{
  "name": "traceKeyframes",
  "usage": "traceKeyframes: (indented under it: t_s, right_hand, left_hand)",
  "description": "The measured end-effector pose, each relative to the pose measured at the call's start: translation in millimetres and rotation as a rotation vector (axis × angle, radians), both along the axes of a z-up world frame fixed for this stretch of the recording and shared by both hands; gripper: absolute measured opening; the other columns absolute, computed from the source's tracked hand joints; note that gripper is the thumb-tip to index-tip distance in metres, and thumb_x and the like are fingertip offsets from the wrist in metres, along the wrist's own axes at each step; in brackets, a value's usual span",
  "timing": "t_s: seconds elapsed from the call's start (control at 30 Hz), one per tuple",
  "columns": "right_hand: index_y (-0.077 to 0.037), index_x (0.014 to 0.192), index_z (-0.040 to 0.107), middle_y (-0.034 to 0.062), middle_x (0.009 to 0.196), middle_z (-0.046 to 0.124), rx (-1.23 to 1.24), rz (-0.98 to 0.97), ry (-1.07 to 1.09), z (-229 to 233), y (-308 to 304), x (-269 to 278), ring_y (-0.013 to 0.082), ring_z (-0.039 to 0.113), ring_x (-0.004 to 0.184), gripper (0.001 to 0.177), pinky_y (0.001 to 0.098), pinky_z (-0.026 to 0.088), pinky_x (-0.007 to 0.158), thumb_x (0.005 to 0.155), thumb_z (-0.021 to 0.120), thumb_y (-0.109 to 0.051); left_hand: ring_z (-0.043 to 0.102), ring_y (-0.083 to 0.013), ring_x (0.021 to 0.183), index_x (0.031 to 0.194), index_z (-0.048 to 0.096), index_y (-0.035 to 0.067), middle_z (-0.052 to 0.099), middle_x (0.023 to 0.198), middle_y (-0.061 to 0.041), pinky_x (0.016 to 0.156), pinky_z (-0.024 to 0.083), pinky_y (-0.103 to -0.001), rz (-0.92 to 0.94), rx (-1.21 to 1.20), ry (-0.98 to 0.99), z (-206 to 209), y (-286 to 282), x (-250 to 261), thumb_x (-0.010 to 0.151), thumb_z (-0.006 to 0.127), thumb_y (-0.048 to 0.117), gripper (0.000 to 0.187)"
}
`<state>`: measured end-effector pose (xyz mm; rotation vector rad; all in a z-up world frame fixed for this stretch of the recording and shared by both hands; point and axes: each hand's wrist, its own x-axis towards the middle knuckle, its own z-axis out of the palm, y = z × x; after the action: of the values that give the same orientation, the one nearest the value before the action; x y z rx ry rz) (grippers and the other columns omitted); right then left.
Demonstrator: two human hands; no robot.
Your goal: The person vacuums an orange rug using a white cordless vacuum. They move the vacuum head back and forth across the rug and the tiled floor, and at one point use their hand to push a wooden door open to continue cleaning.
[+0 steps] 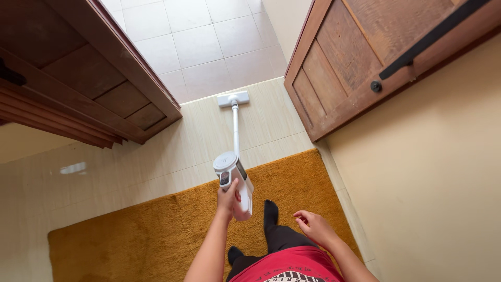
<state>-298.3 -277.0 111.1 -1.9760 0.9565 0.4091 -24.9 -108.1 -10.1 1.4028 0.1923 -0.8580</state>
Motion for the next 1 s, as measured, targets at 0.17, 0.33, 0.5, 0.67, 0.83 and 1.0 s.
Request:
traceKeyframes:
  t_s: [0.17,0.33,0.5,0.67,0.83,1.0]
  right_hand:
    - [-0.012,0.119,0.071,0.0087,0.106,0.079,-0.004,0.034,-0.042,-9,48,-17,0.0228,0.077,0.092,0.031,0.0357,0.059,0.083,0.095,0.063,-0.031]
    - [-0.012,0.119,0.07,0.0087,0.106,0.079,-0.004,0.052,-0.078,-4,93,-24,0.0223,0.077,0.092,0.031,0.0353,0.059,0.083,0.095,0.063,-0.03]
    - [-0.011,0.118,0.071,0.0093,0.104,0.079,-0.007,0.06,-0.105,-6,132,-35,0.0232,0.077,0.09,0.031,0.0355,0.06,0.082,0.094,0.063,-0.029]
    - [-0.011,0.118,0.07,0.0095,0.106,0.078,-0.005,0.07,-0.093,-11,153,-46,0.0237,0.075,0.094,0.031,0.0363,0.058,0.085,0.095,0.063,-0.03]
    - [-0.012,0.119,0.07,0.0083,0.106,0.078,-0.012,0.088,-0.062,-11,163,-45,0.0238,0.075,0.095,0.031,0.0368,0.057,0.086,0.095,0.063,-0.031]
    - [-0.012,0.118,0.07,0.0092,0.103,0.078,-0.017,0.087,-0.076,-10,159,-36,0.024,0.074,0.093,0.031,0.0371,0.057,0.085,0.094,0.064,-0.03]
  left_hand:
    - [0.053,-0.0144,0.045,0.078,0.064,0.005,0.057,0.057,-0.003,0.044,0.041,-0.032,-0.03,0.081,-0.006,-7,87,-32,0.089,0.076,0.027,0.027]
    - [0.052,-0.0149,0.045,0.077,0.065,0.003,0.058,0.057,-0.005,0.043,0.04,-0.033,-0.159,0.206,-0.049,8,180,-67,0.09,0.077,0.028,0.031]
    - [0.07,-0.0138,0.062,0.087,0.074,0.004,0.076,0.072,-0.004,0.057,0.054,-0.032,-0.31,0.323,-0.323,33,258,-96,0.083,0.08,0.032,0.028]
    - [0.073,-0.0185,0.068,0.091,0.076,0.002,0.079,0.074,-0.009,0.064,0.056,-0.036,-0.467,0.448,-0.372,70,312,-102,0.083,0.078,0.033,0.032]
    - [0.077,-0.0262,0.073,0.091,0.075,0.006,0.079,0.078,-0.011,0.069,0.057,-0.038,-0.6,0.624,-0.479,131,327,-92,0.082,0.077,0.039,0.034]
    - [0.076,-0.0332,0.08,0.092,0.074,0.008,0.077,0.081,-0.016,0.073,0.057,-0.041,-0.782,0.695,-0.511,179,304,-76,0.083,0.074,0.042,0.035]
